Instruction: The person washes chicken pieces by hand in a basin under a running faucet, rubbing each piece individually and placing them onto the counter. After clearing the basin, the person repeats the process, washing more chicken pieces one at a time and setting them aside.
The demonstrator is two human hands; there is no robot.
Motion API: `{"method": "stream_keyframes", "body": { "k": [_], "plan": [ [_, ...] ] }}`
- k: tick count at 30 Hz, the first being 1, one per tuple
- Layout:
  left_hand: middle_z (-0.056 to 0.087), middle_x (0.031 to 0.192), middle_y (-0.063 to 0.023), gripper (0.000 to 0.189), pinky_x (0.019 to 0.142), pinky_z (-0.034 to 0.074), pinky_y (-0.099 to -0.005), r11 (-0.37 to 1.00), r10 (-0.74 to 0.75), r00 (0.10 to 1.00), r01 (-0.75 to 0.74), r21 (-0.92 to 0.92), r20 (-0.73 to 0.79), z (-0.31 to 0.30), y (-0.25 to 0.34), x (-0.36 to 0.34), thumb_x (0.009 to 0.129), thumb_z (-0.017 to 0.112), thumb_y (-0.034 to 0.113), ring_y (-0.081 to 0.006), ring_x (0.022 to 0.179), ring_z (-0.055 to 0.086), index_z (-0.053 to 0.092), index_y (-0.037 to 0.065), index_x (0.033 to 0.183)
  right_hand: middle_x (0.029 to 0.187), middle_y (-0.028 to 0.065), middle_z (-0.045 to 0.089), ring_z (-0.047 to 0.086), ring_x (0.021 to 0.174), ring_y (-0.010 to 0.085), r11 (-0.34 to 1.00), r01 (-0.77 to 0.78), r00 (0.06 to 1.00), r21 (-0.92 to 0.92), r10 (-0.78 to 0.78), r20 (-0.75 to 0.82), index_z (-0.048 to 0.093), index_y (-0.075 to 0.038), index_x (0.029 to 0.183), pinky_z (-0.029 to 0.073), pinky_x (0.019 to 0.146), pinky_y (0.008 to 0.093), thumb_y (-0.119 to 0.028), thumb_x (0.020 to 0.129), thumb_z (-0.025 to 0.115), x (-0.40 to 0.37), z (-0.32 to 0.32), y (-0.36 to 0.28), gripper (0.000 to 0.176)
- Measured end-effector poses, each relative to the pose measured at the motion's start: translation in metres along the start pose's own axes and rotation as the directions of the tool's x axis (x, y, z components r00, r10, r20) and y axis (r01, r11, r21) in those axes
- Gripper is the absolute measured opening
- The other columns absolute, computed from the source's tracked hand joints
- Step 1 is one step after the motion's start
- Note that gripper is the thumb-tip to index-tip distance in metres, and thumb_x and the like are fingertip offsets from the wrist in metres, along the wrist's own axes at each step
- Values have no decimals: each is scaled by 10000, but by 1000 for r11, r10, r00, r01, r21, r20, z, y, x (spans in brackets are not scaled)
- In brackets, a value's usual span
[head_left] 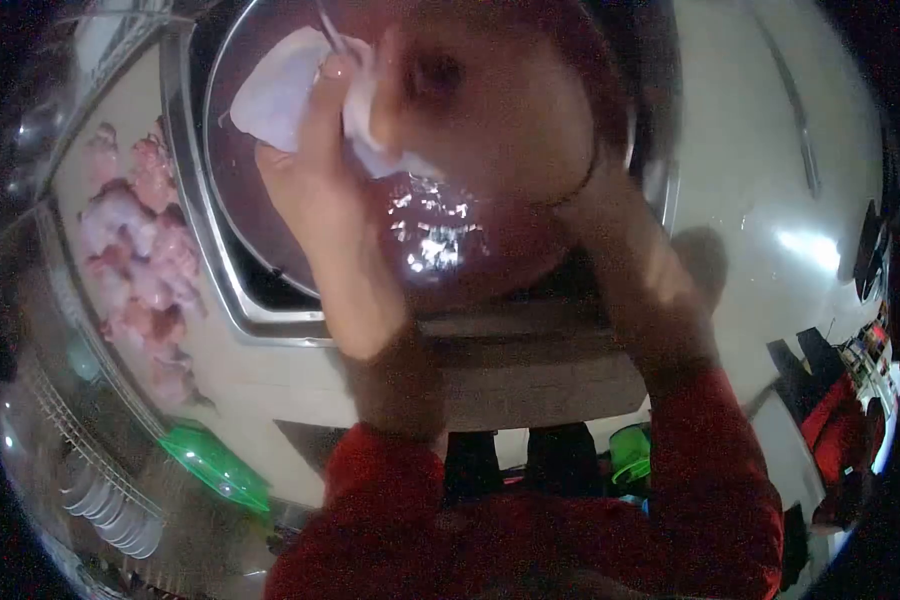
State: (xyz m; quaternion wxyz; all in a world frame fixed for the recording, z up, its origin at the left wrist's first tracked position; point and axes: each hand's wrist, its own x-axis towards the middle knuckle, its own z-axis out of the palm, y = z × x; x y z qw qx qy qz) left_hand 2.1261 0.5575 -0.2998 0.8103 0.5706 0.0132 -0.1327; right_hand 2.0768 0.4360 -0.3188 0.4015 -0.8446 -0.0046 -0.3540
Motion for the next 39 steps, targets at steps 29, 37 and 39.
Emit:
{"method": "stream_keyframes", "body": {
  "k": [29,37,39],
  "plan": [
    [606,1086,-128,628,717,514,-379,963,-95,992,113,-243,86,15,5,-4,911,550,568,-282,848,603,512,42,1252,807,45,660,628,743,116,399,-431,857,809,464,227,664,-23,1036,531,667,273,-250,920,654,7,-13,2,255],
    [618,1025,-109,490,795,529,-335,864,62,986,-132,486,158,-88,-2,-10,834,671,63,-211,927,601,487,6,1285,882,69,686,617,638,192,151,-518,785,842,475,397,657,-48,1040,531,611,351,-104,809,649,11,-25,-16,238],
    [620,1025,-110,484,797,530,-336,892,56,988,-115,438,144,-82,-8,-1,836,671,62,-212,926,603,491,5,1281,867,71,684,614,633,195,456,-479,846,750,467,257,658,-43,1031,529,607,361,-130,820,650,4,17,-5,228]
  ]
}}
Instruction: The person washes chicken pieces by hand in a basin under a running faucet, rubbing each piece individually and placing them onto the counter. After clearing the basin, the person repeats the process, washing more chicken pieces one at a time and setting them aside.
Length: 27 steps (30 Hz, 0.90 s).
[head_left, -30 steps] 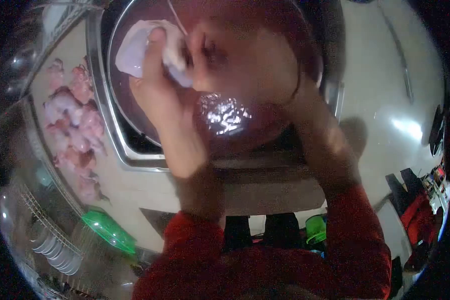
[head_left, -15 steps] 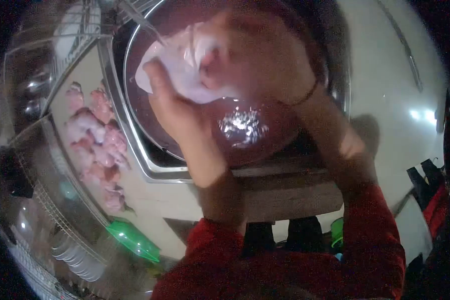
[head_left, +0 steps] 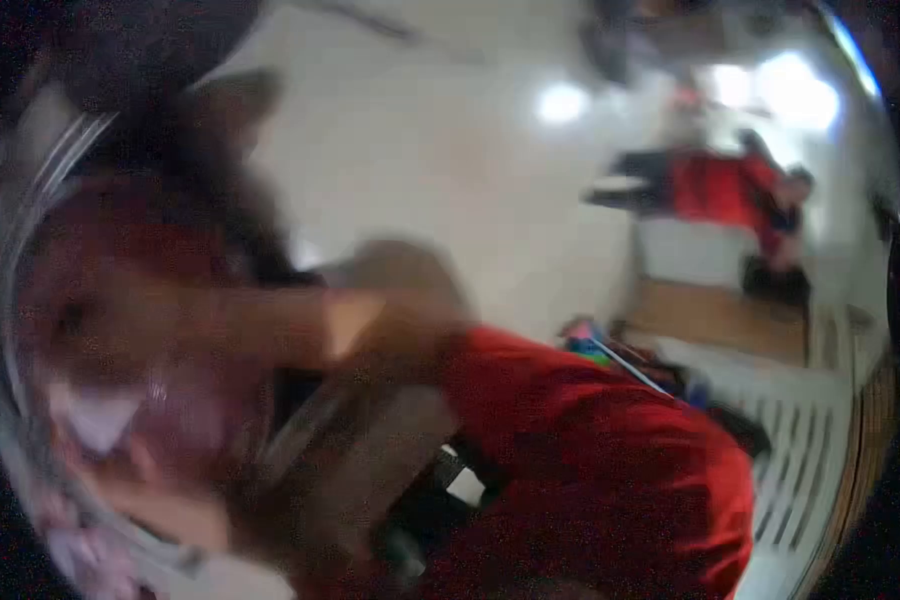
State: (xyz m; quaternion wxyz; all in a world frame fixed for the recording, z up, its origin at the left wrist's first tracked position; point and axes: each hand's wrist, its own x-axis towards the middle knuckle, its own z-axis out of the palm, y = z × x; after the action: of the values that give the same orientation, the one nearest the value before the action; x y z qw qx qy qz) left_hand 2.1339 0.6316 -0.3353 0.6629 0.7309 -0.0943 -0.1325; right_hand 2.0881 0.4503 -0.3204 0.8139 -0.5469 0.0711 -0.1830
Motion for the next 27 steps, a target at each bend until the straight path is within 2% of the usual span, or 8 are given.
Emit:
{"method": "stream_keyframes", "body": {
  "k": [3,7,9,11,16,23,27],
  "plan": [
    [622,1024,-111,474,799,531,-337,997,-17,1000,17,-74,5,20,7,18,837,670,61,-213,926,605,495,3,1275,845,74,680,608,625,200,887,298,944,-353,-328,-28,659,-37,1017,526,600,375,-169,837,650,31,7,47,224],
    [625,1023,-113,462,803,532,-339,995,15,1000,-13,-103,19,30,13,26,840,669,59,-215,925,609,502,1,1267,815,77,675,601,614,207,640,469,831,-609,-552,61,660,-28,999,522,592,394,-221,860,652,41,2,73,238],
    [627,1023,-114,456,805,533,-340,995,34,999,-32,-96,18,28,16,29,841,669,58,-216,924,611,505,0,1263,807,82,674,604,618,213,793,393,897,-465,-443,2,661,-21,985,524,599,394,-229,853,651,41,9,79,246],
    [628,1022,-115,450,806,533,-340,994,46,999,-43,-98,25,27,17,33,843,668,58,-217,924,612,508,-1,1259,799,86,673,607,622,219,859,331,926,-390,-376,-43,663,-14,970,526,605,395,-237,847,650,30,9,72,255],
    [632,1021,-118,434,811,535,-342,993,60,996,-53,-107,58,36,15,42,846,667,56,-219,923,617,516,-3,1249,779,96,670,615,632,235,901,288,940,-324,-330,-84,666,5,933,531,622,396,-256,832,649,19,1,62,280],
    [637,1020,-121,413,817,536,-345,992,64,995,-55,-114,75,41,13,42,850,665,53,-222,921,623,527,-7,1235,762,109,667,624,655,254,939,263,954,-223,-287,-82,671,23,893,536,650,398,-277,813,647,31,24,71,311],
    [640,1019,-123,401,821,538,-347,991,49,995,-37,-132,90,46,13,40,853,664,52,-224,920,626,533,-9,1227,791,109,668,625,700,256,944,235,960,-232,-263,-97,675,7,907,532,679,399,-271,813,647,28,18,71,295]
  ]
}}
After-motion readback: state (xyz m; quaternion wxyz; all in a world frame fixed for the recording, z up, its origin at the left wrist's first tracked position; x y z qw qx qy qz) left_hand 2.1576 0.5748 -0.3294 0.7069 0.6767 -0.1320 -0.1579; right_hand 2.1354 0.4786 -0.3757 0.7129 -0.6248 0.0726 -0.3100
